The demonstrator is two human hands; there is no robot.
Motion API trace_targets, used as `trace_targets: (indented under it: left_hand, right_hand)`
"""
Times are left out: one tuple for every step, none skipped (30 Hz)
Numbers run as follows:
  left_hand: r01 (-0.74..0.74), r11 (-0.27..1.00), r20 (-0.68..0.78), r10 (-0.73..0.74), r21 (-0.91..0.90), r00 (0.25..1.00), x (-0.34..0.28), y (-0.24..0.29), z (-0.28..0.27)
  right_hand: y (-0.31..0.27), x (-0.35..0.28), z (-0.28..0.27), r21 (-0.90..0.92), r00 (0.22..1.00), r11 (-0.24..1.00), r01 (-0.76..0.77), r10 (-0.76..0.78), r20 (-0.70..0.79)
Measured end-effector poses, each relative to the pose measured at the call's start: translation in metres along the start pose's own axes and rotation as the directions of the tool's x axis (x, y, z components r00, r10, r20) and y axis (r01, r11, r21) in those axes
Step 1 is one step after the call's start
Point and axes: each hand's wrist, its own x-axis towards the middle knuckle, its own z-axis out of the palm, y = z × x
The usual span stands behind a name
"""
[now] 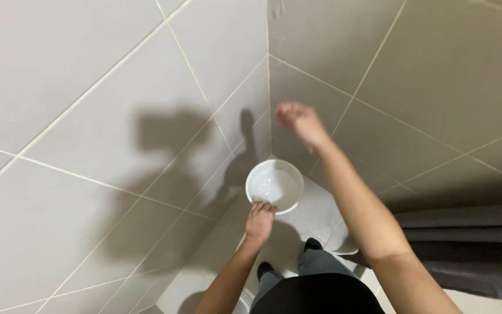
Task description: The person fills a white bucket with water from a handheld bidet sprayer and a wall-mounted tap. They then use their hands to splash the soapy water onto the tiled walls and a wall-mounted soap dish, cleaning the surfaces.
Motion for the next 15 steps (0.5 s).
trace_targets:
  left_hand:
    - [-0.007,1.0,-0.011,0.007,0.018,1.0,0.003,-0.003,0.001]
    - [-0.018,0.999,-0.021,0.018,0.035,1.0,0.007,-0.006,0.003]
    - [-0.02,0.999,-0.019,0.02,0.035,1.0,0.008,-0.004,-0.008]
    - [-0.056,0.997,-0.039,0.058,0.059,0.998,0.01,-0.003,-0.02]
    - [-0.091,0.992,-0.058,0.096,0.085,0.994,0.013,-0.002,-0.032]
    - [-0.095,0.992,-0.06,0.101,0.086,0.993,0.015,0.001,-0.038]
    - [-0.122,0.988,-0.069,0.129,0.095,0.989,0.017,0.003,-0.043]
    - [-0.149,0.983,-0.076,0.158,0.106,0.985,0.018,0.005,-0.05]
    - [-0.154,0.982,-0.078,0.163,0.107,0.984,0.02,0.008,-0.046]
    - [-0.187,0.977,-0.094,0.197,0.1,0.976,0.022,0.009,-0.043]
    - [-0.221,0.971,-0.111,0.231,0.093,0.967,0.024,0.011,-0.04]
    - [-0.23,0.968,-0.115,0.24,0.096,0.964,0.025,0.011,-0.025]
    - [-0.248,0.961,-0.127,0.263,0.118,0.957,0.025,0.01,-0.011]
    - [-0.267,0.954,-0.135,0.286,0.139,0.949,0.023,0.011,0.005]
    - [-0.277,0.951,-0.135,0.296,0.14,0.946,0.024,0.014,0.007]
  right_hand:
    - [0.046,0.002,-0.005,-0.196,0.991,0.977,-0.085,0.103,0.084]
    - [0.093,0.003,-0.011,-0.39,0.966,0.909,-0.149,0.218,0.14]
    - [0.121,-0.003,-0.01,-0.389,0.966,0.909,-0.15,0.219,0.138]
    - [0.148,-0.007,-0.009,-0.489,0.93,0.854,-0.176,0.308,0.203]
    - [0.174,-0.011,-0.007,-0.585,0.881,0.789,-0.187,0.399,0.256]
    - [0.217,-0.004,-0.012,-0.585,0.883,0.789,-0.187,0.396,0.252]
    - [0.259,0.002,-0.017,-0.762,0.887,0.64,-0.104,0.406,0.22]
    - [0.3,0.008,-0.021,-0.893,0.894,0.45,-0.02,0.408,0.185]
    - [0.328,0.004,-0.024,-0.893,0.896,0.45,-0.022,0.405,0.182]
    - [0.355,0.002,-0.027,-0.932,0.902,0.359,-0.038,0.413,0.122]
    - [0.382,-0.001,-0.03,-0.962,0.907,0.266,-0.056,0.416,0.062]
    - [0.361,-0.019,-0.027,-0.962,0.911,0.266,-0.062,0.408,0.054]
    - [0.34,-0.039,-0.024,-0.953,0.862,0.239,-0.187,0.505,-0.043]
    - [0.321,-0.062,-0.02,-0.929,0.791,0.201,-0.31,0.597,-0.134]
    - [0.285,-0.052,-0.027,-0.926,0.792,0.204,-0.318,0.594,-0.141]
